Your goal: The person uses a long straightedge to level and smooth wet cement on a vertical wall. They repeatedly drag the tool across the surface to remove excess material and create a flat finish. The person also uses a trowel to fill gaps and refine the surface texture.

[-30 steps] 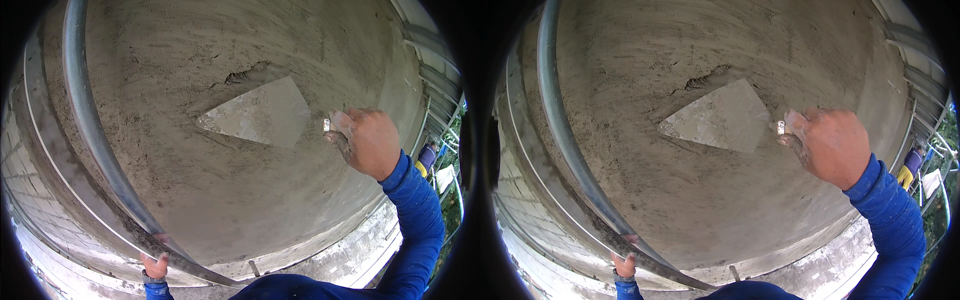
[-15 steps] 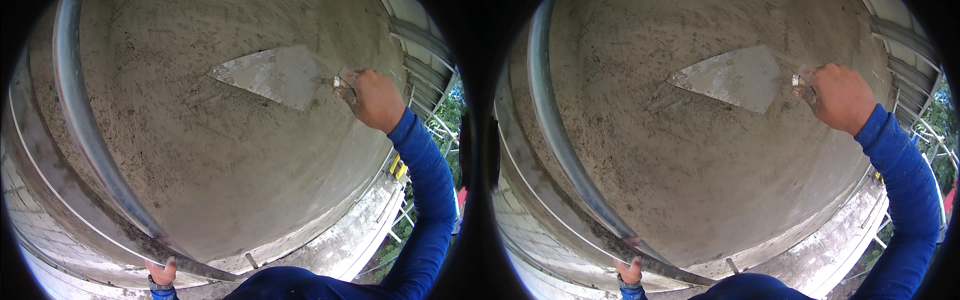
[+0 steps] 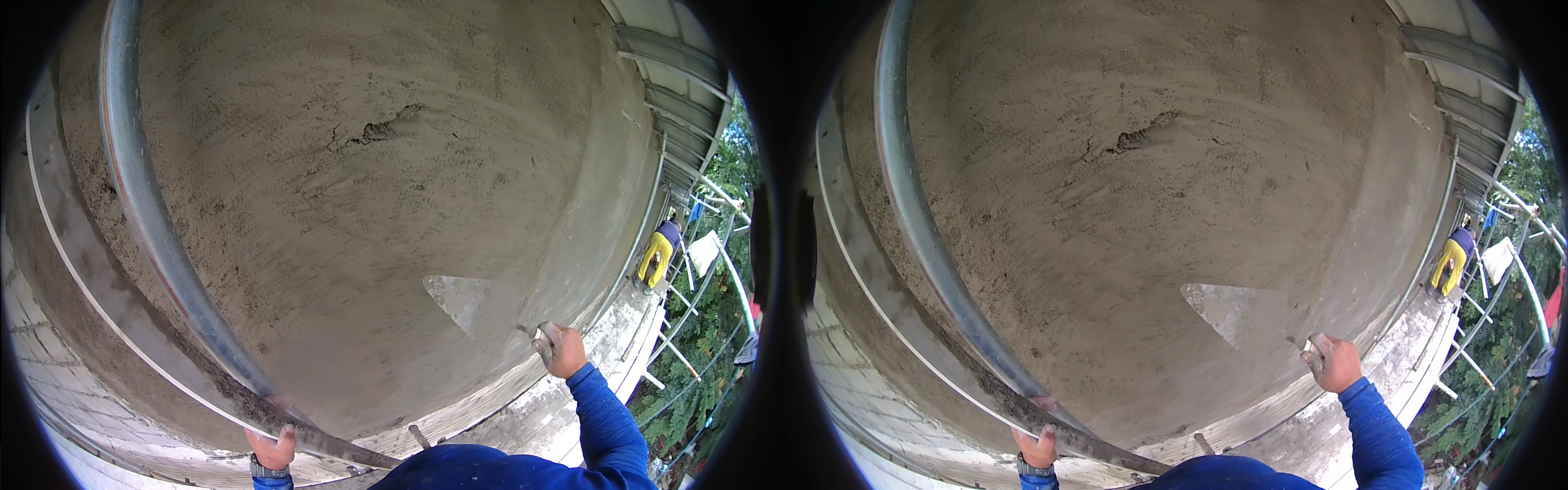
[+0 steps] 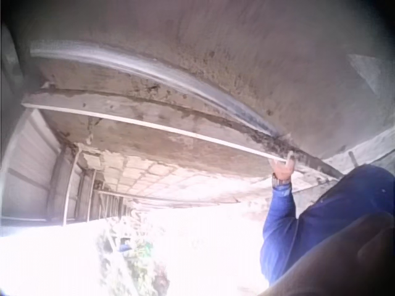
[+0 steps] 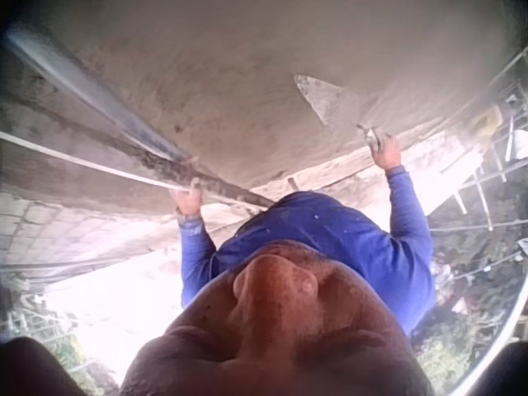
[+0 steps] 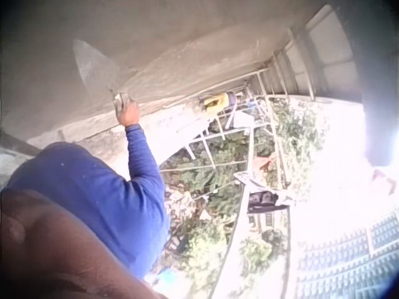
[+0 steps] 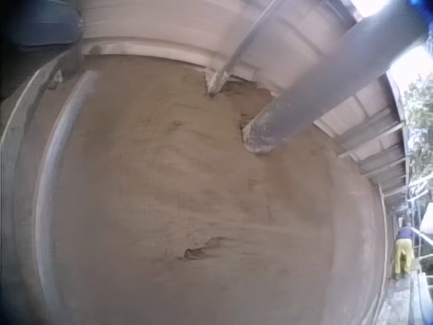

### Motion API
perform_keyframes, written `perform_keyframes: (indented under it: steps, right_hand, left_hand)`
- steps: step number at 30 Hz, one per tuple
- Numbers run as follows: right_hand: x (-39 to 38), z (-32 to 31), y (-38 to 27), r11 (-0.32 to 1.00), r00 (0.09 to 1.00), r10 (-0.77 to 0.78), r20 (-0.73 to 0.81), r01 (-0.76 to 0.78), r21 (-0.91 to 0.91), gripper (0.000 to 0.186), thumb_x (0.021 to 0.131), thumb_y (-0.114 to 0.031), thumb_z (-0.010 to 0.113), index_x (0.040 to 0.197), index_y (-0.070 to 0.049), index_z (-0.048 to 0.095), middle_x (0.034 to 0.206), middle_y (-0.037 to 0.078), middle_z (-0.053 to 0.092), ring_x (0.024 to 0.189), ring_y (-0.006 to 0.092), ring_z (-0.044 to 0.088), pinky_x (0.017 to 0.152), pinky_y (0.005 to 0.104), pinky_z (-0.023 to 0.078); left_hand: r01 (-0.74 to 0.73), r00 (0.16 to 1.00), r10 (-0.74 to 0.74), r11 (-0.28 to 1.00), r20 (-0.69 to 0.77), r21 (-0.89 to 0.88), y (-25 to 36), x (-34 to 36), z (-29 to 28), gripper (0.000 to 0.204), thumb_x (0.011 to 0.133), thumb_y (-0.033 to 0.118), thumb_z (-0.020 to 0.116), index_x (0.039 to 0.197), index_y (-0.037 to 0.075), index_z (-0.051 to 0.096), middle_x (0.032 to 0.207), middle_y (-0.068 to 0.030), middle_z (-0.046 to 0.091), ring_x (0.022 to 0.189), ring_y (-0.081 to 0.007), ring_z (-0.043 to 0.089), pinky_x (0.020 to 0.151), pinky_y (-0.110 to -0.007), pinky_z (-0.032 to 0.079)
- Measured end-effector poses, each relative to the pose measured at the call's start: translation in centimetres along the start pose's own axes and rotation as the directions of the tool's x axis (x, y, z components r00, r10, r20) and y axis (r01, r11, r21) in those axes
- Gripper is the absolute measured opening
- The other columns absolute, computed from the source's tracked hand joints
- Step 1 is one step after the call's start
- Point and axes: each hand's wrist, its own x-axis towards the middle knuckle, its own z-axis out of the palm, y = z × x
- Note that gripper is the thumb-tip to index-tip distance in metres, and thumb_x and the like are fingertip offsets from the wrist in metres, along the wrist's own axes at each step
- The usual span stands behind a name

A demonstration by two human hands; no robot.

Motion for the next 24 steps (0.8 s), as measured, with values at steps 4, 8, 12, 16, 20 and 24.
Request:
perform_keyframes:
  steps: [4,8,12,16,20,24]
  right_hand:
    - [-16.0,14.2,5.3,0.909,0.781,0.394,0.484,-0.41,-0.078,0.039,0.098,-0.052,0.063,0.114,-0.017,0.072,0.093,0.025,0.074,0.091,0.047,0.072,0.081,0.0563,0.057]
    - [-28.3,16.9,9.8,0.76,0.308,0.565,0.765,-0.555,-0.338,0.057,0.096,-0.066,0.058,0.122,-0.018,0.075,0.122,0.017,0.075,0.117,0.0391,0.07,0.1,0.0496,0.055]
    - [-32.3,17.5,13.2,0.704,0.161,0.617,0.77,-0.551,-0.449,0.068,0.093,-0.073,0.058,0.13,-0.018,0.075,0.131,0.014,0.074,0.126,0.0351,0.067,0.108,0.0446,0.052]
    - [-28.9,19.5,14.4,0.653,0.207,0.585,0.785,-0.693,-0.304,0.069,0.093,-0.068,0.063,0.127,-0.009,0.074,0.126,0.02,0.074,0.123,0.0392,0.067,0.105,0.0453,0.053]
    - [-24.4,26.2,17.0,0.882,0.364,0.322,0.874,-0.451,-0.137,0.062,0.099,-0.062,0.054,0.131,-0.012,0.071,0.132,0.023,0.07,0.122,0.0428,0.065,0.106,0.0485,0.052]
    - [-20.9,30.4,18.6,0.978,0.422,-0.004,0.906,-0.187,0.091,0.053,0.096,-0.059,0.061,0.131,-0.021,0.069,0.127,0.018,0.072,0.118,0.0411,0.066,0.101,0.0508,0.053]
  left_hand:
    - [0.039,0.999,-0.039,0.998,-0.004,-0.042,-0.9,-0.3,-0.1,0.083,0.086,0.067,0.072,0.12,-0.008,0.059,0.111,-0.0202,0.068,0.096,-0.0293,0.068,0.084,-0.042,0.054]
    - [0.048,0.999,-0.048,0.999,-0.014,-0.023,-1.0,-0.4,0.1,0.085,0.085,0.068,0.073,0.121,-0.007,0.058,0.111,-0.0197,0.068,0.095,-0.0291,0.068,0.084,-0.042,0.055]
    - [0.039,0.998,-0.04,0.999,-0.048,-0.012,-1.0,-0.3,0.6,0.088,0.084,0.071,0.073,0.121,-0.007,0.059,0.11,-0.0189,0.068,0.094,-0.0288,0.068,0.082,-0.042,0.054]
    - [0.024,0.997,-0.021,0.999,-0.079,0.03,-3.4,-0.9,-0.3,0.086,0.087,0.07,0.071,0.123,-0.007,0.059,0.11,-0.0191,0.068,0.094,-0.0287,0.068,0.082,-0.042,0.054]
    - [0.044,0.994,-0.039,0.998,-0.101,0.042,-1.9,-1.5,0.2,0.082,0.09,0.064,0.07,0.13,-0.006,0.055,0.114,-0.0186,0.067,0.097,-0.027,0.066,0.087,-0.042,0.053]
    - [0.122,0.988,-0.118,0.992,-0.095,0.036,-1.3,-2.3,-0.6,0.073,0.092,0.056,0.071,0.131,-0.003,0.054,0.114,-0.0156,0.066,0.098,-0.0242,0.064,0.09,-0.041,0.051]
